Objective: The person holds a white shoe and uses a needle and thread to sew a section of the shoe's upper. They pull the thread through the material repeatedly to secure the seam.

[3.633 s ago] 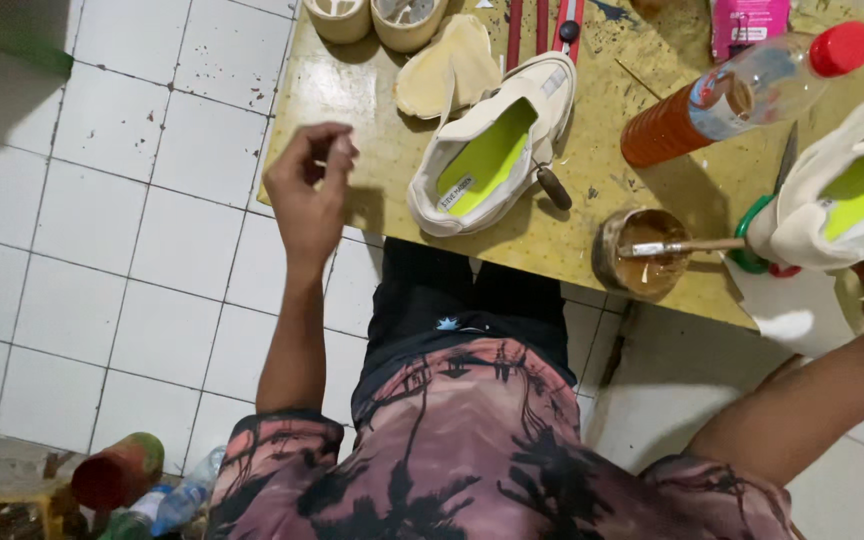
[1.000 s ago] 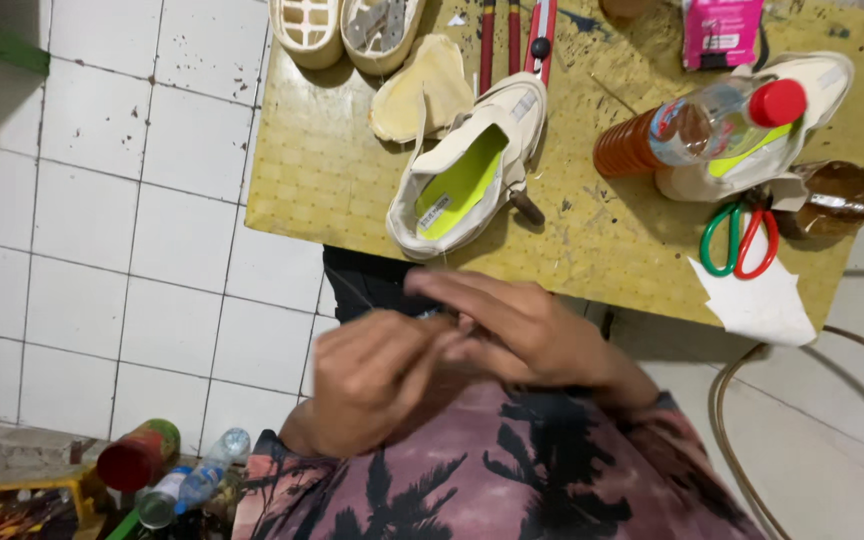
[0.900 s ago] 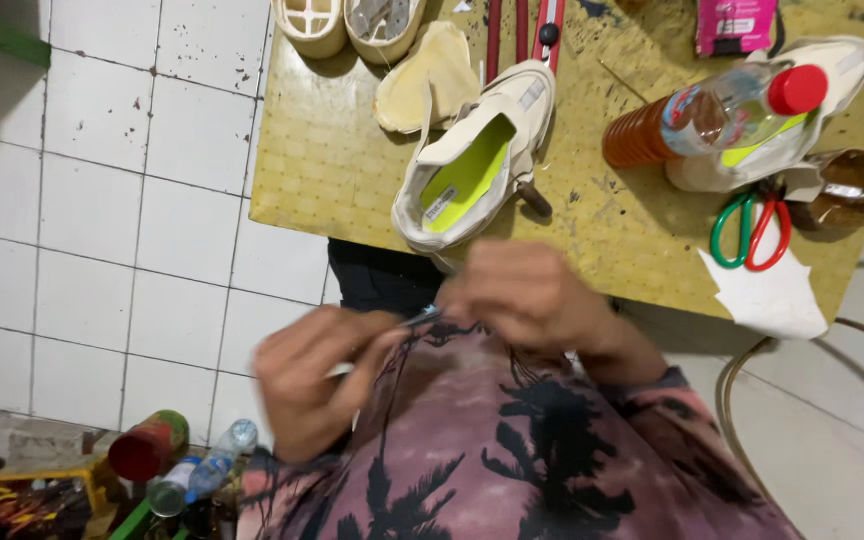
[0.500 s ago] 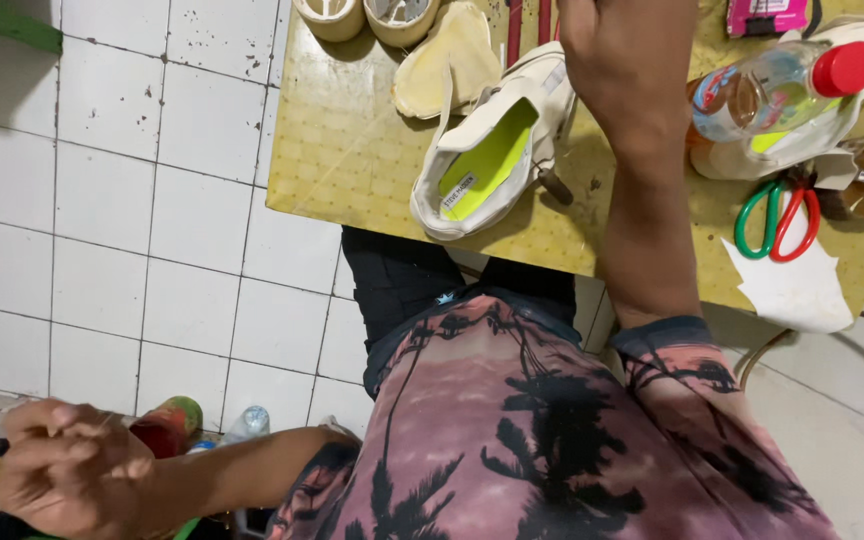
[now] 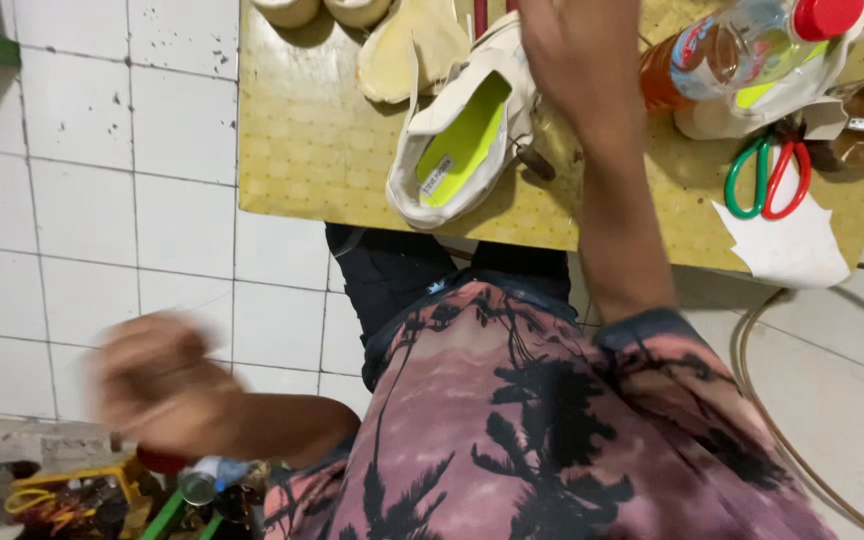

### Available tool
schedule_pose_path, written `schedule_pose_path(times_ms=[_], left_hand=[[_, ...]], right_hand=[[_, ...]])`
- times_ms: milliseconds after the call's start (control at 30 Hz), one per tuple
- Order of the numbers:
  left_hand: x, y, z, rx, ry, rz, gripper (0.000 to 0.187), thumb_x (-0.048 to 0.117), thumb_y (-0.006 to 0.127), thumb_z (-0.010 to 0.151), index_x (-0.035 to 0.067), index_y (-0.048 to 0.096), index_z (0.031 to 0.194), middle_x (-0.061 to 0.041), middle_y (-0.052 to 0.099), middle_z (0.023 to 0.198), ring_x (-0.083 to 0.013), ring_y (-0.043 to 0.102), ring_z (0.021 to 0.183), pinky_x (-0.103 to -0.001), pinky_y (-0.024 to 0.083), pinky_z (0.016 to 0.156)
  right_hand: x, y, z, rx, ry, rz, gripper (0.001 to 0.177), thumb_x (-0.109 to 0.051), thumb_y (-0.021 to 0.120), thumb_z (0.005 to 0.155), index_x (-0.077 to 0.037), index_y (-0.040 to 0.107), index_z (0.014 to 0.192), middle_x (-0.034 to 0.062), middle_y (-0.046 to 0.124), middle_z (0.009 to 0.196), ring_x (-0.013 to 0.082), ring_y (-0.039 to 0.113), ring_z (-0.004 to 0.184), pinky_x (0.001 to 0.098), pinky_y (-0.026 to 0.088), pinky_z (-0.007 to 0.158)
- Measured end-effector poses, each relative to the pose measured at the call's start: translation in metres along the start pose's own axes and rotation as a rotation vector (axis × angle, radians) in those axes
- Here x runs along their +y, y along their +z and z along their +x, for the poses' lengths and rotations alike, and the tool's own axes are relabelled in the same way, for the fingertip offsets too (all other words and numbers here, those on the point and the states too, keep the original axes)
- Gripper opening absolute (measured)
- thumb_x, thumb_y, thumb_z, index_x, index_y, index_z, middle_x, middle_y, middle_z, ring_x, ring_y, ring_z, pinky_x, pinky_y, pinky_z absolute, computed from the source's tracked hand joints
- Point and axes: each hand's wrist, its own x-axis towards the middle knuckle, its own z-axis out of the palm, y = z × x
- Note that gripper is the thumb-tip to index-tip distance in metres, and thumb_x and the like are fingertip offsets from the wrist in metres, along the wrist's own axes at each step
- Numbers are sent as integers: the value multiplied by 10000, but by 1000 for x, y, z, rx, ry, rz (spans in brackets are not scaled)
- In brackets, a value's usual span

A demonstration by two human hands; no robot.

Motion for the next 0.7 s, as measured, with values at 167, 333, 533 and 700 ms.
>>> schedule_pose_path(times_ms=[167, 333, 533, 700], left_hand=[[50, 122, 2, -747, -227, 91, 102, -15, 756, 934, 28, 764, 1026, -114, 776, 975, -206, 740, 853, -305, 588, 838], [-9, 194, -24, -892, 22, 265, 127, 53, 659, 971, 121, 730, 1051, -63, 696, 797, -295, 739, 746, -413, 594, 653], [-33, 231, -19, -973, -19, 247, 79, 44, 635, 1004, 42, 703, 1043, -128, 733, 772, -350, 749, 750, -472, 593, 668], [-17, 226, -8, -966, -169, 158, 75, 41, 648, 1001, 50, 706, 1047, -133, 767, 822, -339, 767, 793, -429, 604, 711]], right_hand=[[-46, -39, -79, -37, 8, 224, 129, -84, 589, 1084, 1, 648, 1008, 140, 692, 956, 238, 630, 825, 365, 504, 709], [-32, -10, -112, -69, 38, 327, 129, -38, 645, 1032, 54, 638, 1123, 264, 673, 988, 502, 683, 934, 566, 551, 788], [-24, -2, -113, -49, 28, 362, 100, -78, 649, 1031, -27, 658, 1116, 175, 651, 951, 424, 690, 907, 484, 549, 763], [-24, -7, -106, -124, 47, 394, 105, -56, 631, 1018, -44, 675, 1113, 159, 675, 864, 389, 710, 823, 444, 547, 699]])
